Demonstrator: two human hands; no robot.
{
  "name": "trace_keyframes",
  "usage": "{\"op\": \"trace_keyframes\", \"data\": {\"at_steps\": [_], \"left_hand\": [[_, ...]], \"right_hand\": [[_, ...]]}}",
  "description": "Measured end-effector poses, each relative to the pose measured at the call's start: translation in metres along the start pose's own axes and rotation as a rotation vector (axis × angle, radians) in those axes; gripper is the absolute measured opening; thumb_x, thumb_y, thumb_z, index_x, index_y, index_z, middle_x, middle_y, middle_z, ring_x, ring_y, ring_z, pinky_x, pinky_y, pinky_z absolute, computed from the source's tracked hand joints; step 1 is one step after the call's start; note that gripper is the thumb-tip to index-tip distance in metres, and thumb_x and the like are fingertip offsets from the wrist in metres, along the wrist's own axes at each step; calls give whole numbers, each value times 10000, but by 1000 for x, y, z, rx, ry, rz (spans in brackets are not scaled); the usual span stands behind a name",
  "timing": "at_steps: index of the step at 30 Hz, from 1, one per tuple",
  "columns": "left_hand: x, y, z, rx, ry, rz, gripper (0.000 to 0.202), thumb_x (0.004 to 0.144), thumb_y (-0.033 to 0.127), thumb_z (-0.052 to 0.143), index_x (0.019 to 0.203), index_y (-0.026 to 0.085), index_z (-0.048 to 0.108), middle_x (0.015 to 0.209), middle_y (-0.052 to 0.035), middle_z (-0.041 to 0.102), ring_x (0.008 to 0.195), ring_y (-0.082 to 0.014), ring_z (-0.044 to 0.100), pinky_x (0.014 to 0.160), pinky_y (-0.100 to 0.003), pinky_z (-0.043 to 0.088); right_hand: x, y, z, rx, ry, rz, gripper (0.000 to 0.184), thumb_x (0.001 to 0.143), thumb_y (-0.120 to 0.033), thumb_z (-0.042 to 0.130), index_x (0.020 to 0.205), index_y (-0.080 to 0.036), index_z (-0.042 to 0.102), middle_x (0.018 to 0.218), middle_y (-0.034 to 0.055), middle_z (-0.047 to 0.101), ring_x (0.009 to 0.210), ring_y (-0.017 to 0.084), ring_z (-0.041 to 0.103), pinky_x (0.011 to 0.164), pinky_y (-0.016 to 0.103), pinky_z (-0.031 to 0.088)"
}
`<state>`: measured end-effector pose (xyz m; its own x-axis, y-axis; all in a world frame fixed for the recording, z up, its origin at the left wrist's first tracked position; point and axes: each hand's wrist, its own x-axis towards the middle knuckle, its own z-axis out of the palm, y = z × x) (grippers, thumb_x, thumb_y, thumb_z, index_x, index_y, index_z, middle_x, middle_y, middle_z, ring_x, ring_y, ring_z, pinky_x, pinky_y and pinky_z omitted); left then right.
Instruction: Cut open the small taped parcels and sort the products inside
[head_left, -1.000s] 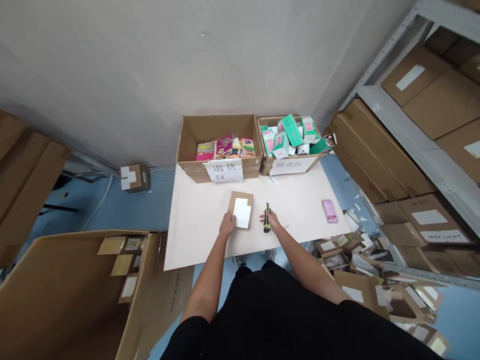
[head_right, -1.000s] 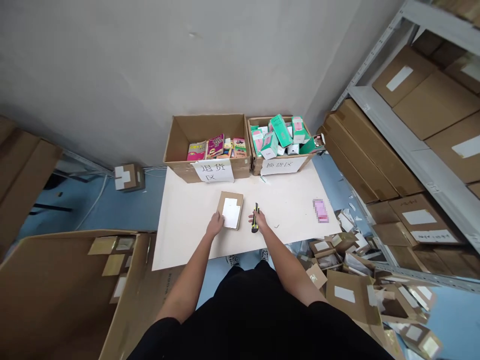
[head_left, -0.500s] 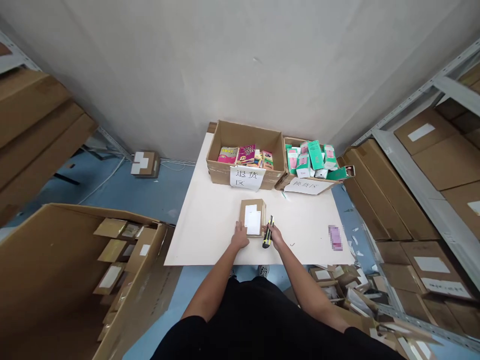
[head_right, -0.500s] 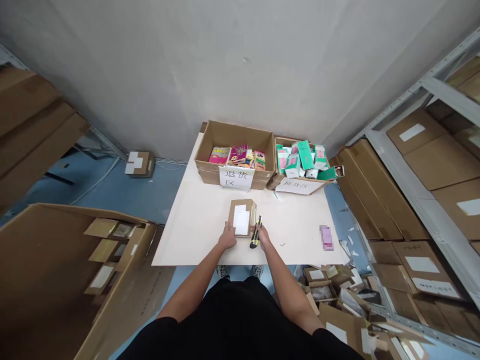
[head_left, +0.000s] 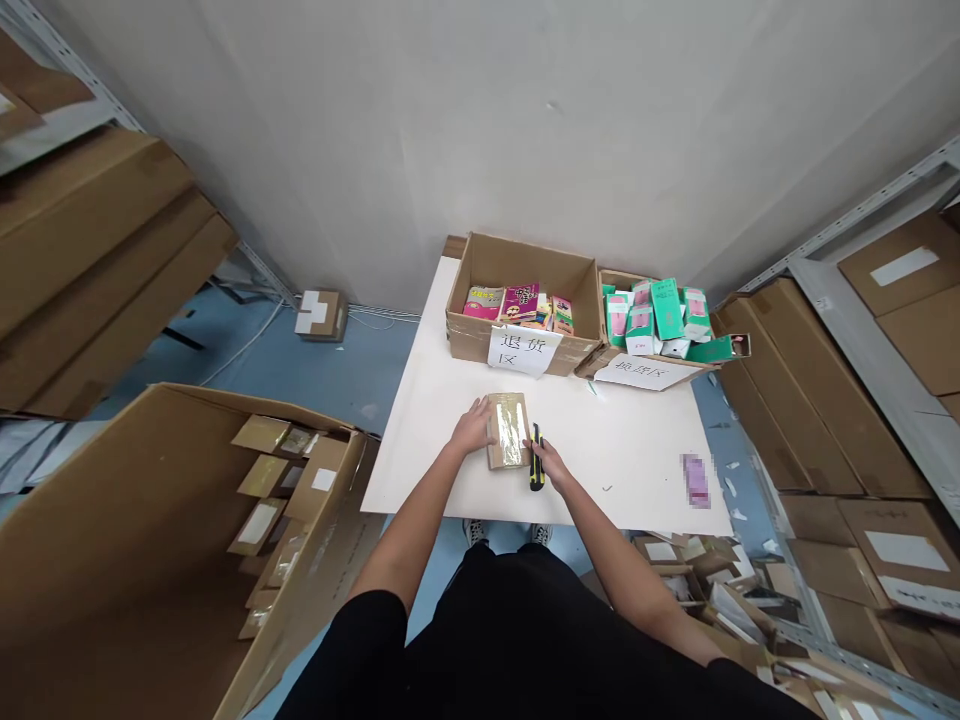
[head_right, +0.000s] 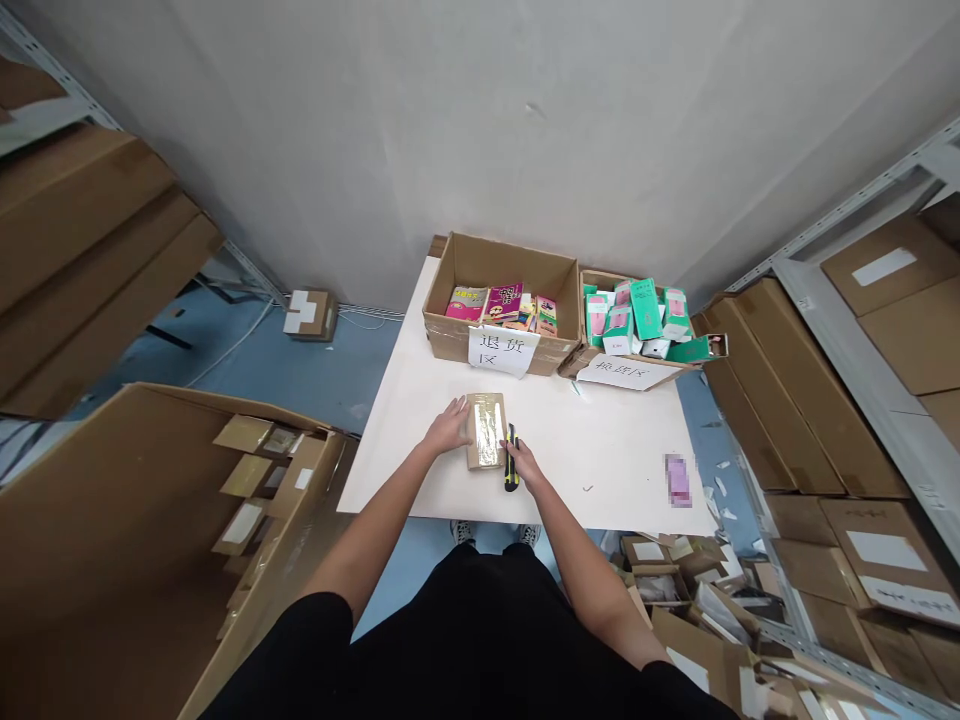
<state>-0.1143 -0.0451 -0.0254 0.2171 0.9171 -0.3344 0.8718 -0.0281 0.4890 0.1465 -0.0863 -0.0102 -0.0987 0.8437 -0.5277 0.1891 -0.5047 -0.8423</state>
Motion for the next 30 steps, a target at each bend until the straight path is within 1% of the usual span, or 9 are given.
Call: {"op": "trace_keyframes", "data": {"at_steps": [4,7,9,11,14,17,20,26,30], "left_hand": [[23,20,3,104,-158,55,1407,630,504,950,1717,212,104,1789,-166,24,1653,-353,-33,1324,-502,179],[24,38,25,144,-140,12,1400,662,559,926,1717,160,98,1778,-205,25,1652,-362,-47,1325,-508,151],[20,50,41,149,-112,-23,1383,690,595,895,1715,119,98,1772,-227,35,1650,-384,-48,1317,-511,181],[18,60,52,136,-111,-46,1382,702,612,874,1713,97,86,1772,-234,27,1647,-399,-54,1297,-511,245],[20,70,58,135,-142,-82,1394,692,591,876,1718,116,61,1779,-211,3,1650,-383,-69,1255,-501,336],[24,73,56,150,-186,-117,1392,690,579,869,1724,157,38,1784,-180,-14,1648,-384,-81,1220,-530,387],[27,72,53,138,-204,-115,1378,706,585,848,1724,163,20,1785,-173,-23,1642,-415,-75,1199,-570,406],[22,60,48,90,-210,-59,1287,752,525,836,1727,215,54,1793,-152,1,1647,-392,-82,1215,-606,379],[17,54,47,73,-175,-38,1245,786,538,798,1725,257,30,1798,-113,-25,1649,-380,-96,1203,-630,371]], "right_hand": [[-4,2,-8,-88,207,-84,414,963,-625,535,1066,-238,639,1072,90,787,1076,263,730,877,328,569],[-3,0,-16,-198,237,-101,412,967,-561,540,1223,-245,605,947,44,766,797,233,736,731,310,557],[1,-6,-19,-353,227,-101,477,948,-438,601,1385,-259,535,899,15,753,714,222,710,724,308,538],[10,-17,-17,-517,189,-114,567,931,-310,623,1473,-260,465,915,20,757,732,229,704,759,313,521],[31,-38,-4,-703,116,-188,539,928,-209,618,1449,-262,488,1039,66,768,896,264,714,827,322,492],[55,-58,15,-762,70,-245,477,921,-186,641,1378,-285,545,1103,72,768,1020,284,694,867,319,473],[73,-70,29,-765,46,-204,409,897,-212,694,1285,-294,594,1064,63,774,1016,284,688,849,313,469],[78,-67,32,-861,44,-165,372,846,-231,748,1200,-278,644,996,77,774,963,308,708,803,338,464],[67,-57,22,-809,26,-129,408,706,-203,847,1067,-277,672,892,56,765,984,311,709,782,323,474]]}}
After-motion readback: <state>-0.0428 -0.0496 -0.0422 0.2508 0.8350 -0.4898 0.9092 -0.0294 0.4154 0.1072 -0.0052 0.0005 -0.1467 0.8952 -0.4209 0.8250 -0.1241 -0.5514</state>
